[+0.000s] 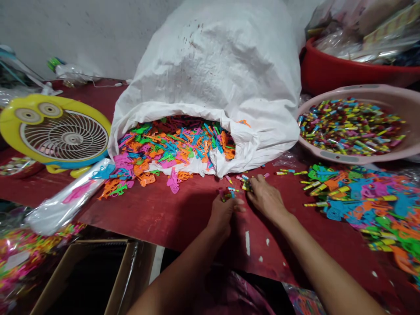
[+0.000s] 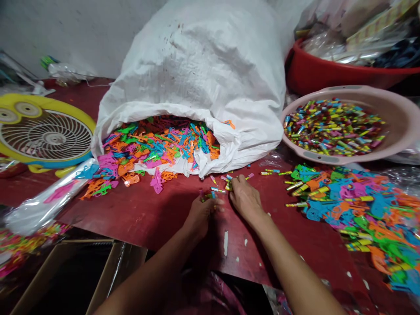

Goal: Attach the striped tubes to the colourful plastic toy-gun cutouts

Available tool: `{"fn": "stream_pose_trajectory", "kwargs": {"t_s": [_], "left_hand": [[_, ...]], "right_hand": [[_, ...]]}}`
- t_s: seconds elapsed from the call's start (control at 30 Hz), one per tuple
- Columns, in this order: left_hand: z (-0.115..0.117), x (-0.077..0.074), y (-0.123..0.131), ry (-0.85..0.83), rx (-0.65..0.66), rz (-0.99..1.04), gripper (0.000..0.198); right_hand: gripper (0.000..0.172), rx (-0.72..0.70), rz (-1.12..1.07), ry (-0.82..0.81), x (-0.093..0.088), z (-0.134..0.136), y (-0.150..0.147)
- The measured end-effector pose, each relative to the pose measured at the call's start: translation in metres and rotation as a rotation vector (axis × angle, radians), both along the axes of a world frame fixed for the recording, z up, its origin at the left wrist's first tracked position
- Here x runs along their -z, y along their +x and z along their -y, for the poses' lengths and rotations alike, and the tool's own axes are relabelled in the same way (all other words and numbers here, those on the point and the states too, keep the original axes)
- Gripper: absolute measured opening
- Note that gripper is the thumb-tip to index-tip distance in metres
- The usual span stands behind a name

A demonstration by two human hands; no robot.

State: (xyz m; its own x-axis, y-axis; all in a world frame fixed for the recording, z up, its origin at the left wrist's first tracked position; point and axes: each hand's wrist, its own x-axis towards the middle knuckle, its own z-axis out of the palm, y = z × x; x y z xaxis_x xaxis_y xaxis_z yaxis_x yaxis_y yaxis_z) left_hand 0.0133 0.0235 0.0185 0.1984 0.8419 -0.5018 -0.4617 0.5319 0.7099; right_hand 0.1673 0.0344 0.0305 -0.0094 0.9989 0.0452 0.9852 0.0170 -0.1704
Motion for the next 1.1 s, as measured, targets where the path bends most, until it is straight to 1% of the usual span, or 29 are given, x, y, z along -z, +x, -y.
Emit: {"fn": "stream_pose_trajectory", "kwargs": {"t_s": [0.13, 0.27, 0.4, 0.5, 0.6, 0.67, 0.77, 0.83, 0.93, 1.0, 1.07, 1.1], "left_hand": [[0.0, 0.003, 0.006, 0.044, 0.036, -0.036, 0.025], [-0.004, 0.003, 0.016, 0.077, 0.077, -0.127, 0.019], [-0.007, 0.002, 0.023, 0.113, 0.127, -0.141, 0.012], [-0.004, 0.002, 0.023, 0.156, 0.119, -0.113, 0.018], [-0.001, 0.004, 0.02, 0.143, 0.098, -0.006, 0.023], [-0.001, 0.005, 0.018, 0.117, 0.074, 0.069, 0.03], [-0.001, 0.004, 0.017, 0.099, 0.031, 0.133, 0.036], [-0.002, 0.001, 0.016, 0.099, 0.022, 0.163, 0.038], [-0.003, -0.001, 0.014, 0.086, -0.007, 0.186, 0.037], [-0.006, 0.0, 0.01, 0.074, -0.042, 0.173, 0.033], [-0.008, 0.001, 0.006, 0.071, -0.043, 0.153, 0.029], [-0.01, 0.001, 0.003, 0.079, -0.018, 0.149, 0.025]], "right_hand": [[0.014, 0.027, -0.022, -0.028, 0.004, 0.005, 0.0], [0.01, 0.043, -0.093, -0.017, 0.014, 0.009, 0.0], [0.007, 0.021, -0.202, 0.02, 0.027, 0.017, -0.006], [0.011, 0.03, -0.256, 0.053, 0.031, 0.024, -0.012], [0.014, 0.009, -0.306, 0.073, 0.025, 0.03, -0.017], [0.017, -0.037, -0.341, 0.075, 0.016, 0.034, -0.02], [0.021, -0.102, -0.372, 0.052, 0.001, 0.04, -0.026], [0.024, -0.084, -0.328, 0.013, -0.005, 0.045, -0.031], [0.032, -0.025, -0.285, -0.016, -0.006, 0.051, -0.038], [0.036, -0.039, -0.403, 0.029, -0.002, 0.054, -0.041], [0.04, -0.035, -0.616, 0.073, 0.002, 0.056, -0.041], [0.043, -0.01, -0.739, 0.072, 0.004, 0.057, -0.041]]}}
